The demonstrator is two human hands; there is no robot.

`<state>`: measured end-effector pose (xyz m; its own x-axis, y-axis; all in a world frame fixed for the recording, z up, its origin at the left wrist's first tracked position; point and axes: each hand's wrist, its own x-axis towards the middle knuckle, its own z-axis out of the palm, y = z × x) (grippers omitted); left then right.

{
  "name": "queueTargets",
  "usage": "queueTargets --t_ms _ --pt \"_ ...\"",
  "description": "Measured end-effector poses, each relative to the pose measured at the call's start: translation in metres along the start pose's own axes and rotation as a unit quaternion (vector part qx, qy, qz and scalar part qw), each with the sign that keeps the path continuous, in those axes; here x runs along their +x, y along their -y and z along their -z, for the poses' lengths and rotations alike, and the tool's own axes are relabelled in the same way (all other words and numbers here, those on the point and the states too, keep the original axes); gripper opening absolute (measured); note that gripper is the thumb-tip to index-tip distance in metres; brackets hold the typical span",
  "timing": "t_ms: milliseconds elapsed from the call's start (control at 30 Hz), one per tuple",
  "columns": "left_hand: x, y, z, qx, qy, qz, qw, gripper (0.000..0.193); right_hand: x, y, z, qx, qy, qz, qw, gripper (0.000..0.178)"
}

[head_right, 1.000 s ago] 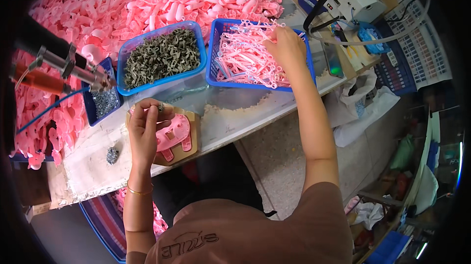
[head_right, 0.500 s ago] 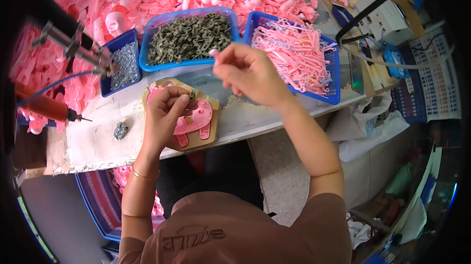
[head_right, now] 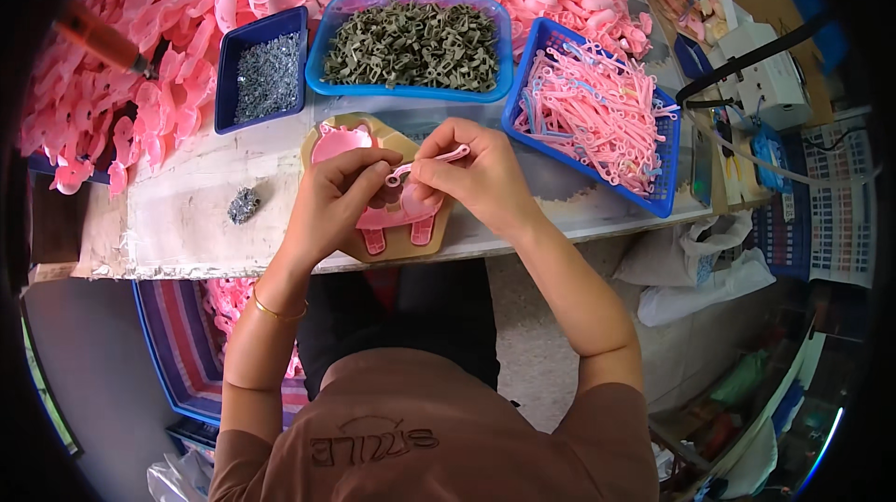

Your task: Assembling pink plastic toy animals by attaching small components like eyes and ears using a pneumatic tool at a workbench.

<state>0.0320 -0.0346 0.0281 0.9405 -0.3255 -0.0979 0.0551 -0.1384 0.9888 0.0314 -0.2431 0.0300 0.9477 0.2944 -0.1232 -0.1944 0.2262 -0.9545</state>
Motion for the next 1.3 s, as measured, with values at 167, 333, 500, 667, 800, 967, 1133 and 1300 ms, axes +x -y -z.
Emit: queueTargets --t_ms 167,333,500,667,800,967,1133,1300 --pt "0.001 0.002 0.006 0.014 0.018 0.013 1.000 0.023 -0.002 0.000 0.004 -0.095 -0.007 0.023 0.995 0.007" --pt "0.000 0.004 0.005 0.043 0.001 -0.004 0.999 0.023 -0.006 -0.002 0.001 -0.139 -0.006 0.048 0.989 0.007" --pt "0.000 -0.002 0.011 0.018 0.055 0.028 0.998 0.021 -0.009 -0.009 0.008 -0.199 0.011 0.087 0.976 0.005" --pt "0.002 0.006 0.021 -0.033 0.127 0.061 0.989 0.018 -0.008 -0.013 0.009 -0.248 0.045 0.140 0.958 0.008" --pt "0.002 0.002 0.032 0.047 0.181 0.032 0.982 0.017 -0.005 0.004 -0.009 -0.393 0.073 0.163 0.902 0.009" --pt "0.003 -0.007 0.045 0.064 0.185 -0.012 0.981 0.019 0.006 -0.002 -0.024 -0.257 0.050 0.023 0.965 0.014" --pt "-0.009 -0.008 0.053 0.177 -0.004 -0.025 0.984 0.022 0.010 -0.014 -0.035 -0.362 0.055 0.022 0.930 0.016" --pt "-0.028 0.002 0.048 0.324 -0.013 -0.177 0.929 0.021 0.012 -0.019 -0.042 -0.463 0.068 0.084 0.880 0.018"
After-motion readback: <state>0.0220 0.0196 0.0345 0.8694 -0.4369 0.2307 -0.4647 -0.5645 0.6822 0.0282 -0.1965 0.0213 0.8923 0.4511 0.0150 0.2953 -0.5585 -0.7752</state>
